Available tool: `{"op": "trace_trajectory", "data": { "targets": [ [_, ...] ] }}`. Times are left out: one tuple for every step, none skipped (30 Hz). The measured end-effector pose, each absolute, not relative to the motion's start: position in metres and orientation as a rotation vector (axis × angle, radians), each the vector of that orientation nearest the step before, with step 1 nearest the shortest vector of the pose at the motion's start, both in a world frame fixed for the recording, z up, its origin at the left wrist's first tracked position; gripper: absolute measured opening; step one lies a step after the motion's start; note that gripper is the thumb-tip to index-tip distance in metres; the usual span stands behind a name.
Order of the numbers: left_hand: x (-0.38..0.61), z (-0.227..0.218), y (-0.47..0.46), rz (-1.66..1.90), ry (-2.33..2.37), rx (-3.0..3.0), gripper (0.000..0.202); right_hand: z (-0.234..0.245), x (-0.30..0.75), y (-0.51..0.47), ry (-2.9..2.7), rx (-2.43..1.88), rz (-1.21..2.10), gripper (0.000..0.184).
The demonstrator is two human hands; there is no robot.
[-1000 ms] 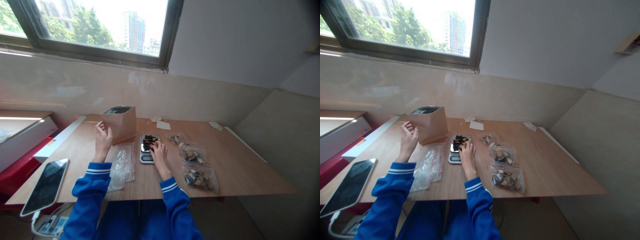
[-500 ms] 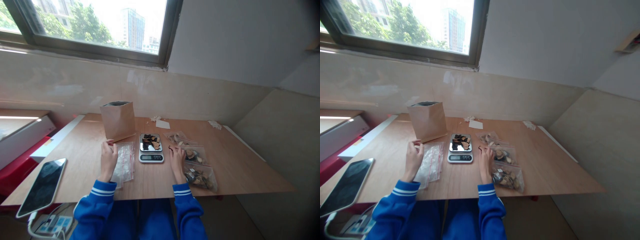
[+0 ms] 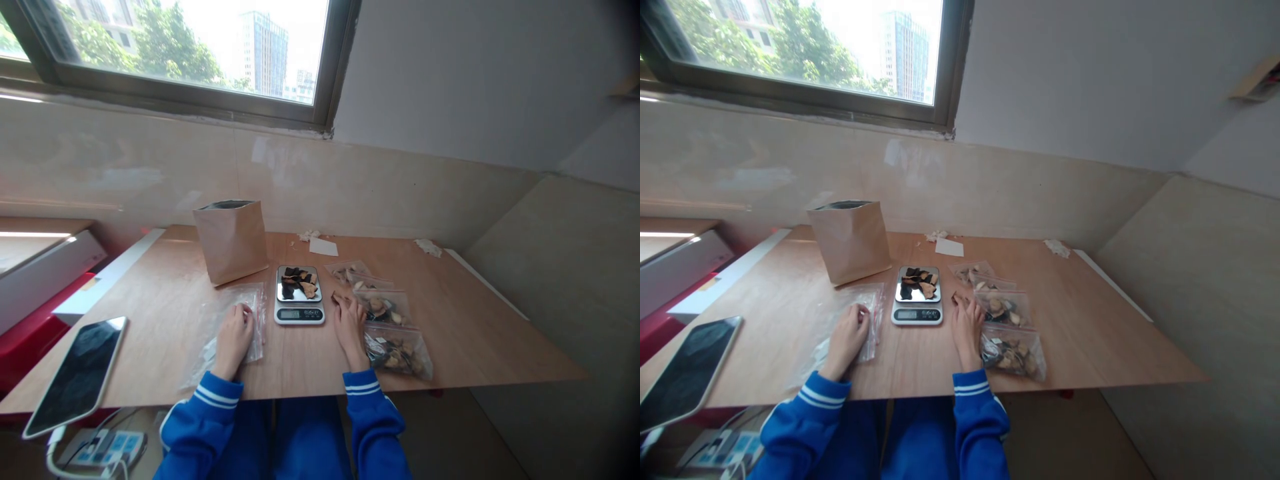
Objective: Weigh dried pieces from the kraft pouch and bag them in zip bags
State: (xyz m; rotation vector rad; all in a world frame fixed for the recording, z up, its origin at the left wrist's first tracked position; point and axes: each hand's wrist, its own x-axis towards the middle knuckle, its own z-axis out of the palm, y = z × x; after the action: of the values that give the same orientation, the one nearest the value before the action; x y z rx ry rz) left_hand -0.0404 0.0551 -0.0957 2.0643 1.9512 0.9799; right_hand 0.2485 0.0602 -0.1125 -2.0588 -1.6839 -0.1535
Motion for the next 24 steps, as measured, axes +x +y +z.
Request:
{"op": "trace_trajectory", "data": {
  "targets": [
    [-0.0403, -0.0953, 0.0548, 0.980, 1.952, 2.076, 0.014, -0.1128, 0.2486, 0.0600, -1.683, -2.057, -0.153, 0.038],
    [-0.0403, -0.0953, 0.0545, 0.981, 1.951, 2.086, 0.014, -0.1132, 0.2486, 0.0598, -1.679, -2.057, -0.154, 0.039],
    [-0.0403, -0.0954, 0.0542, 0.980, 1.949, 2.091, 0.014, -0.1137, 0.2486, 0.0596, -1.674, -2.057, -0.157, 0.039],
    [-0.0403, -0.0956, 0.0540, 0.979, 1.947, 2.093, 0.014, -0.1141, 0.2486, 0.0595, -1.670, -2.056, -0.159, 0.039],
    [-0.0405, -0.0959, 0.0539, 0.978, 1.942, 2.092, 0.014, -0.1145, 0.2487, 0.0594, -1.667, -2.054, -0.160, 0.038],
    [-0.0406, -0.0963, 0.0538, 0.980, 1.938, 2.090, 0.014, -0.1148, 0.2487, 0.0594, -1.665, -2.052, -0.159, 0.038],
    [-0.0408, -0.0968, 0.0539, 0.982, 1.935, 2.087, 0.014, -0.1151, 0.2488, 0.0594, -1.662, -2.051, -0.157, 0.038],
    [-0.0410, -0.0973, 0.0541, 0.984, 1.932, 2.087, 0.014, -0.1152, 0.2489, 0.0594, -1.660, -2.049, -0.152, 0.038],
    [-0.0411, -0.0979, 0.0543, 0.988, 1.930, 2.087, 0.015, -0.1152, 0.2490, 0.0594, -1.658, -2.049, -0.148, 0.038],
    [-0.0413, -0.0986, 0.0546, 0.993, 1.926, 2.089, 0.015, -0.1152, 0.2490, 0.0593, -1.655, -2.047, -0.143, 0.038],
    [-0.0414, -0.0993, 0.0548, 0.998, 1.921, 2.090, 0.015, -0.1151, 0.2491, 0.0592, -1.654, -2.045, -0.137, 0.039],
    [-0.0415, -0.1000, 0.0550, 1.001, 1.917, 2.090, 0.015, -0.1151, 0.2491, 0.0591, -1.653, -2.041, -0.132, 0.039],
    [-0.0416, -0.1005, 0.0552, 1.003, 1.913, 2.089, 0.015, -0.1150, 0.2492, 0.0589, -1.654, -2.035, -0.127, 0.039],
    [-0.0416, -0.1009, 0.0553, 1.005, 1.908, 2.088, 0.015, -0.1150, 0.2492, 0.0588, -1.655, -2.028, -0.123, 0.039],
    [-0.0415, -0.1010, 0.0554, 1.007, 1.903, 2.087, 0.015, -0.1151, 0.2492, 0.0587, -1.654, -2.021, -0.119, 0.039],
    [-0.0414, -0.1011, 0.0555, 1.011, 1.899, 2.086, 0.015, -0.1151, 0.2493, 0.0585, -1.655, -2.014, -0.117, 0.039],
    [-0.0412, -0.1010, 0.0555, 1.017, 1.899, 2.082, 0.016, -0.1151, 0.2493, 0.0583, -1.654, -2.006, -0.116, 0.039],
    [-0.0410, -0.1009, 0.0556, 1.024, 1.901, 2.076, 0.017, -0.1150, 0.2494, 0.0581, -1.651, -1.999, -0.117, 0.039],
    [-0.0407, -0.1008, 0.0557, 1.030, 1.906, 2.069, 0.018, -0.1146, 0.2495, 0.0578, -1.649, -1.990, -0.119, 0.039],
    [-0.0403, -0.1008, 0.0558, 1.033, 1.913, 2.063, 0.021, -0.1140, 0.2495, 0.0574, -1.643, -1.982, -0.121, 0.039],
    [-0.0400, -0.1008, 0.0558, 1.030, 1.921, 2.065, 0.024, -0.1131, 0.2495, 0.0569, -1.635, -1.974, -0.126, 0.040],
    [-0.0397, -0.1009, 0.0558, 1.019, 1.926, 2.077, 0.028, -0.1118, 0.2494, 0.0563, -1.625, -1.963, -0.133, 0.042],
    [-0.0395, -0.1009, 0.0556, 1.000, 1.931, 2.101, 0.030, -0.1103, 0.2491, 0.0556, -1.614, -1.949, -0.143, 0.043],
    [-0.0393, -0.1009, 0.0552, 0.974, 1.936, 2.132, 0.033, -0.1085, 0.2485, 0.0548, -1.605, -1.929, -0.154, 0.045]
  ]
}}
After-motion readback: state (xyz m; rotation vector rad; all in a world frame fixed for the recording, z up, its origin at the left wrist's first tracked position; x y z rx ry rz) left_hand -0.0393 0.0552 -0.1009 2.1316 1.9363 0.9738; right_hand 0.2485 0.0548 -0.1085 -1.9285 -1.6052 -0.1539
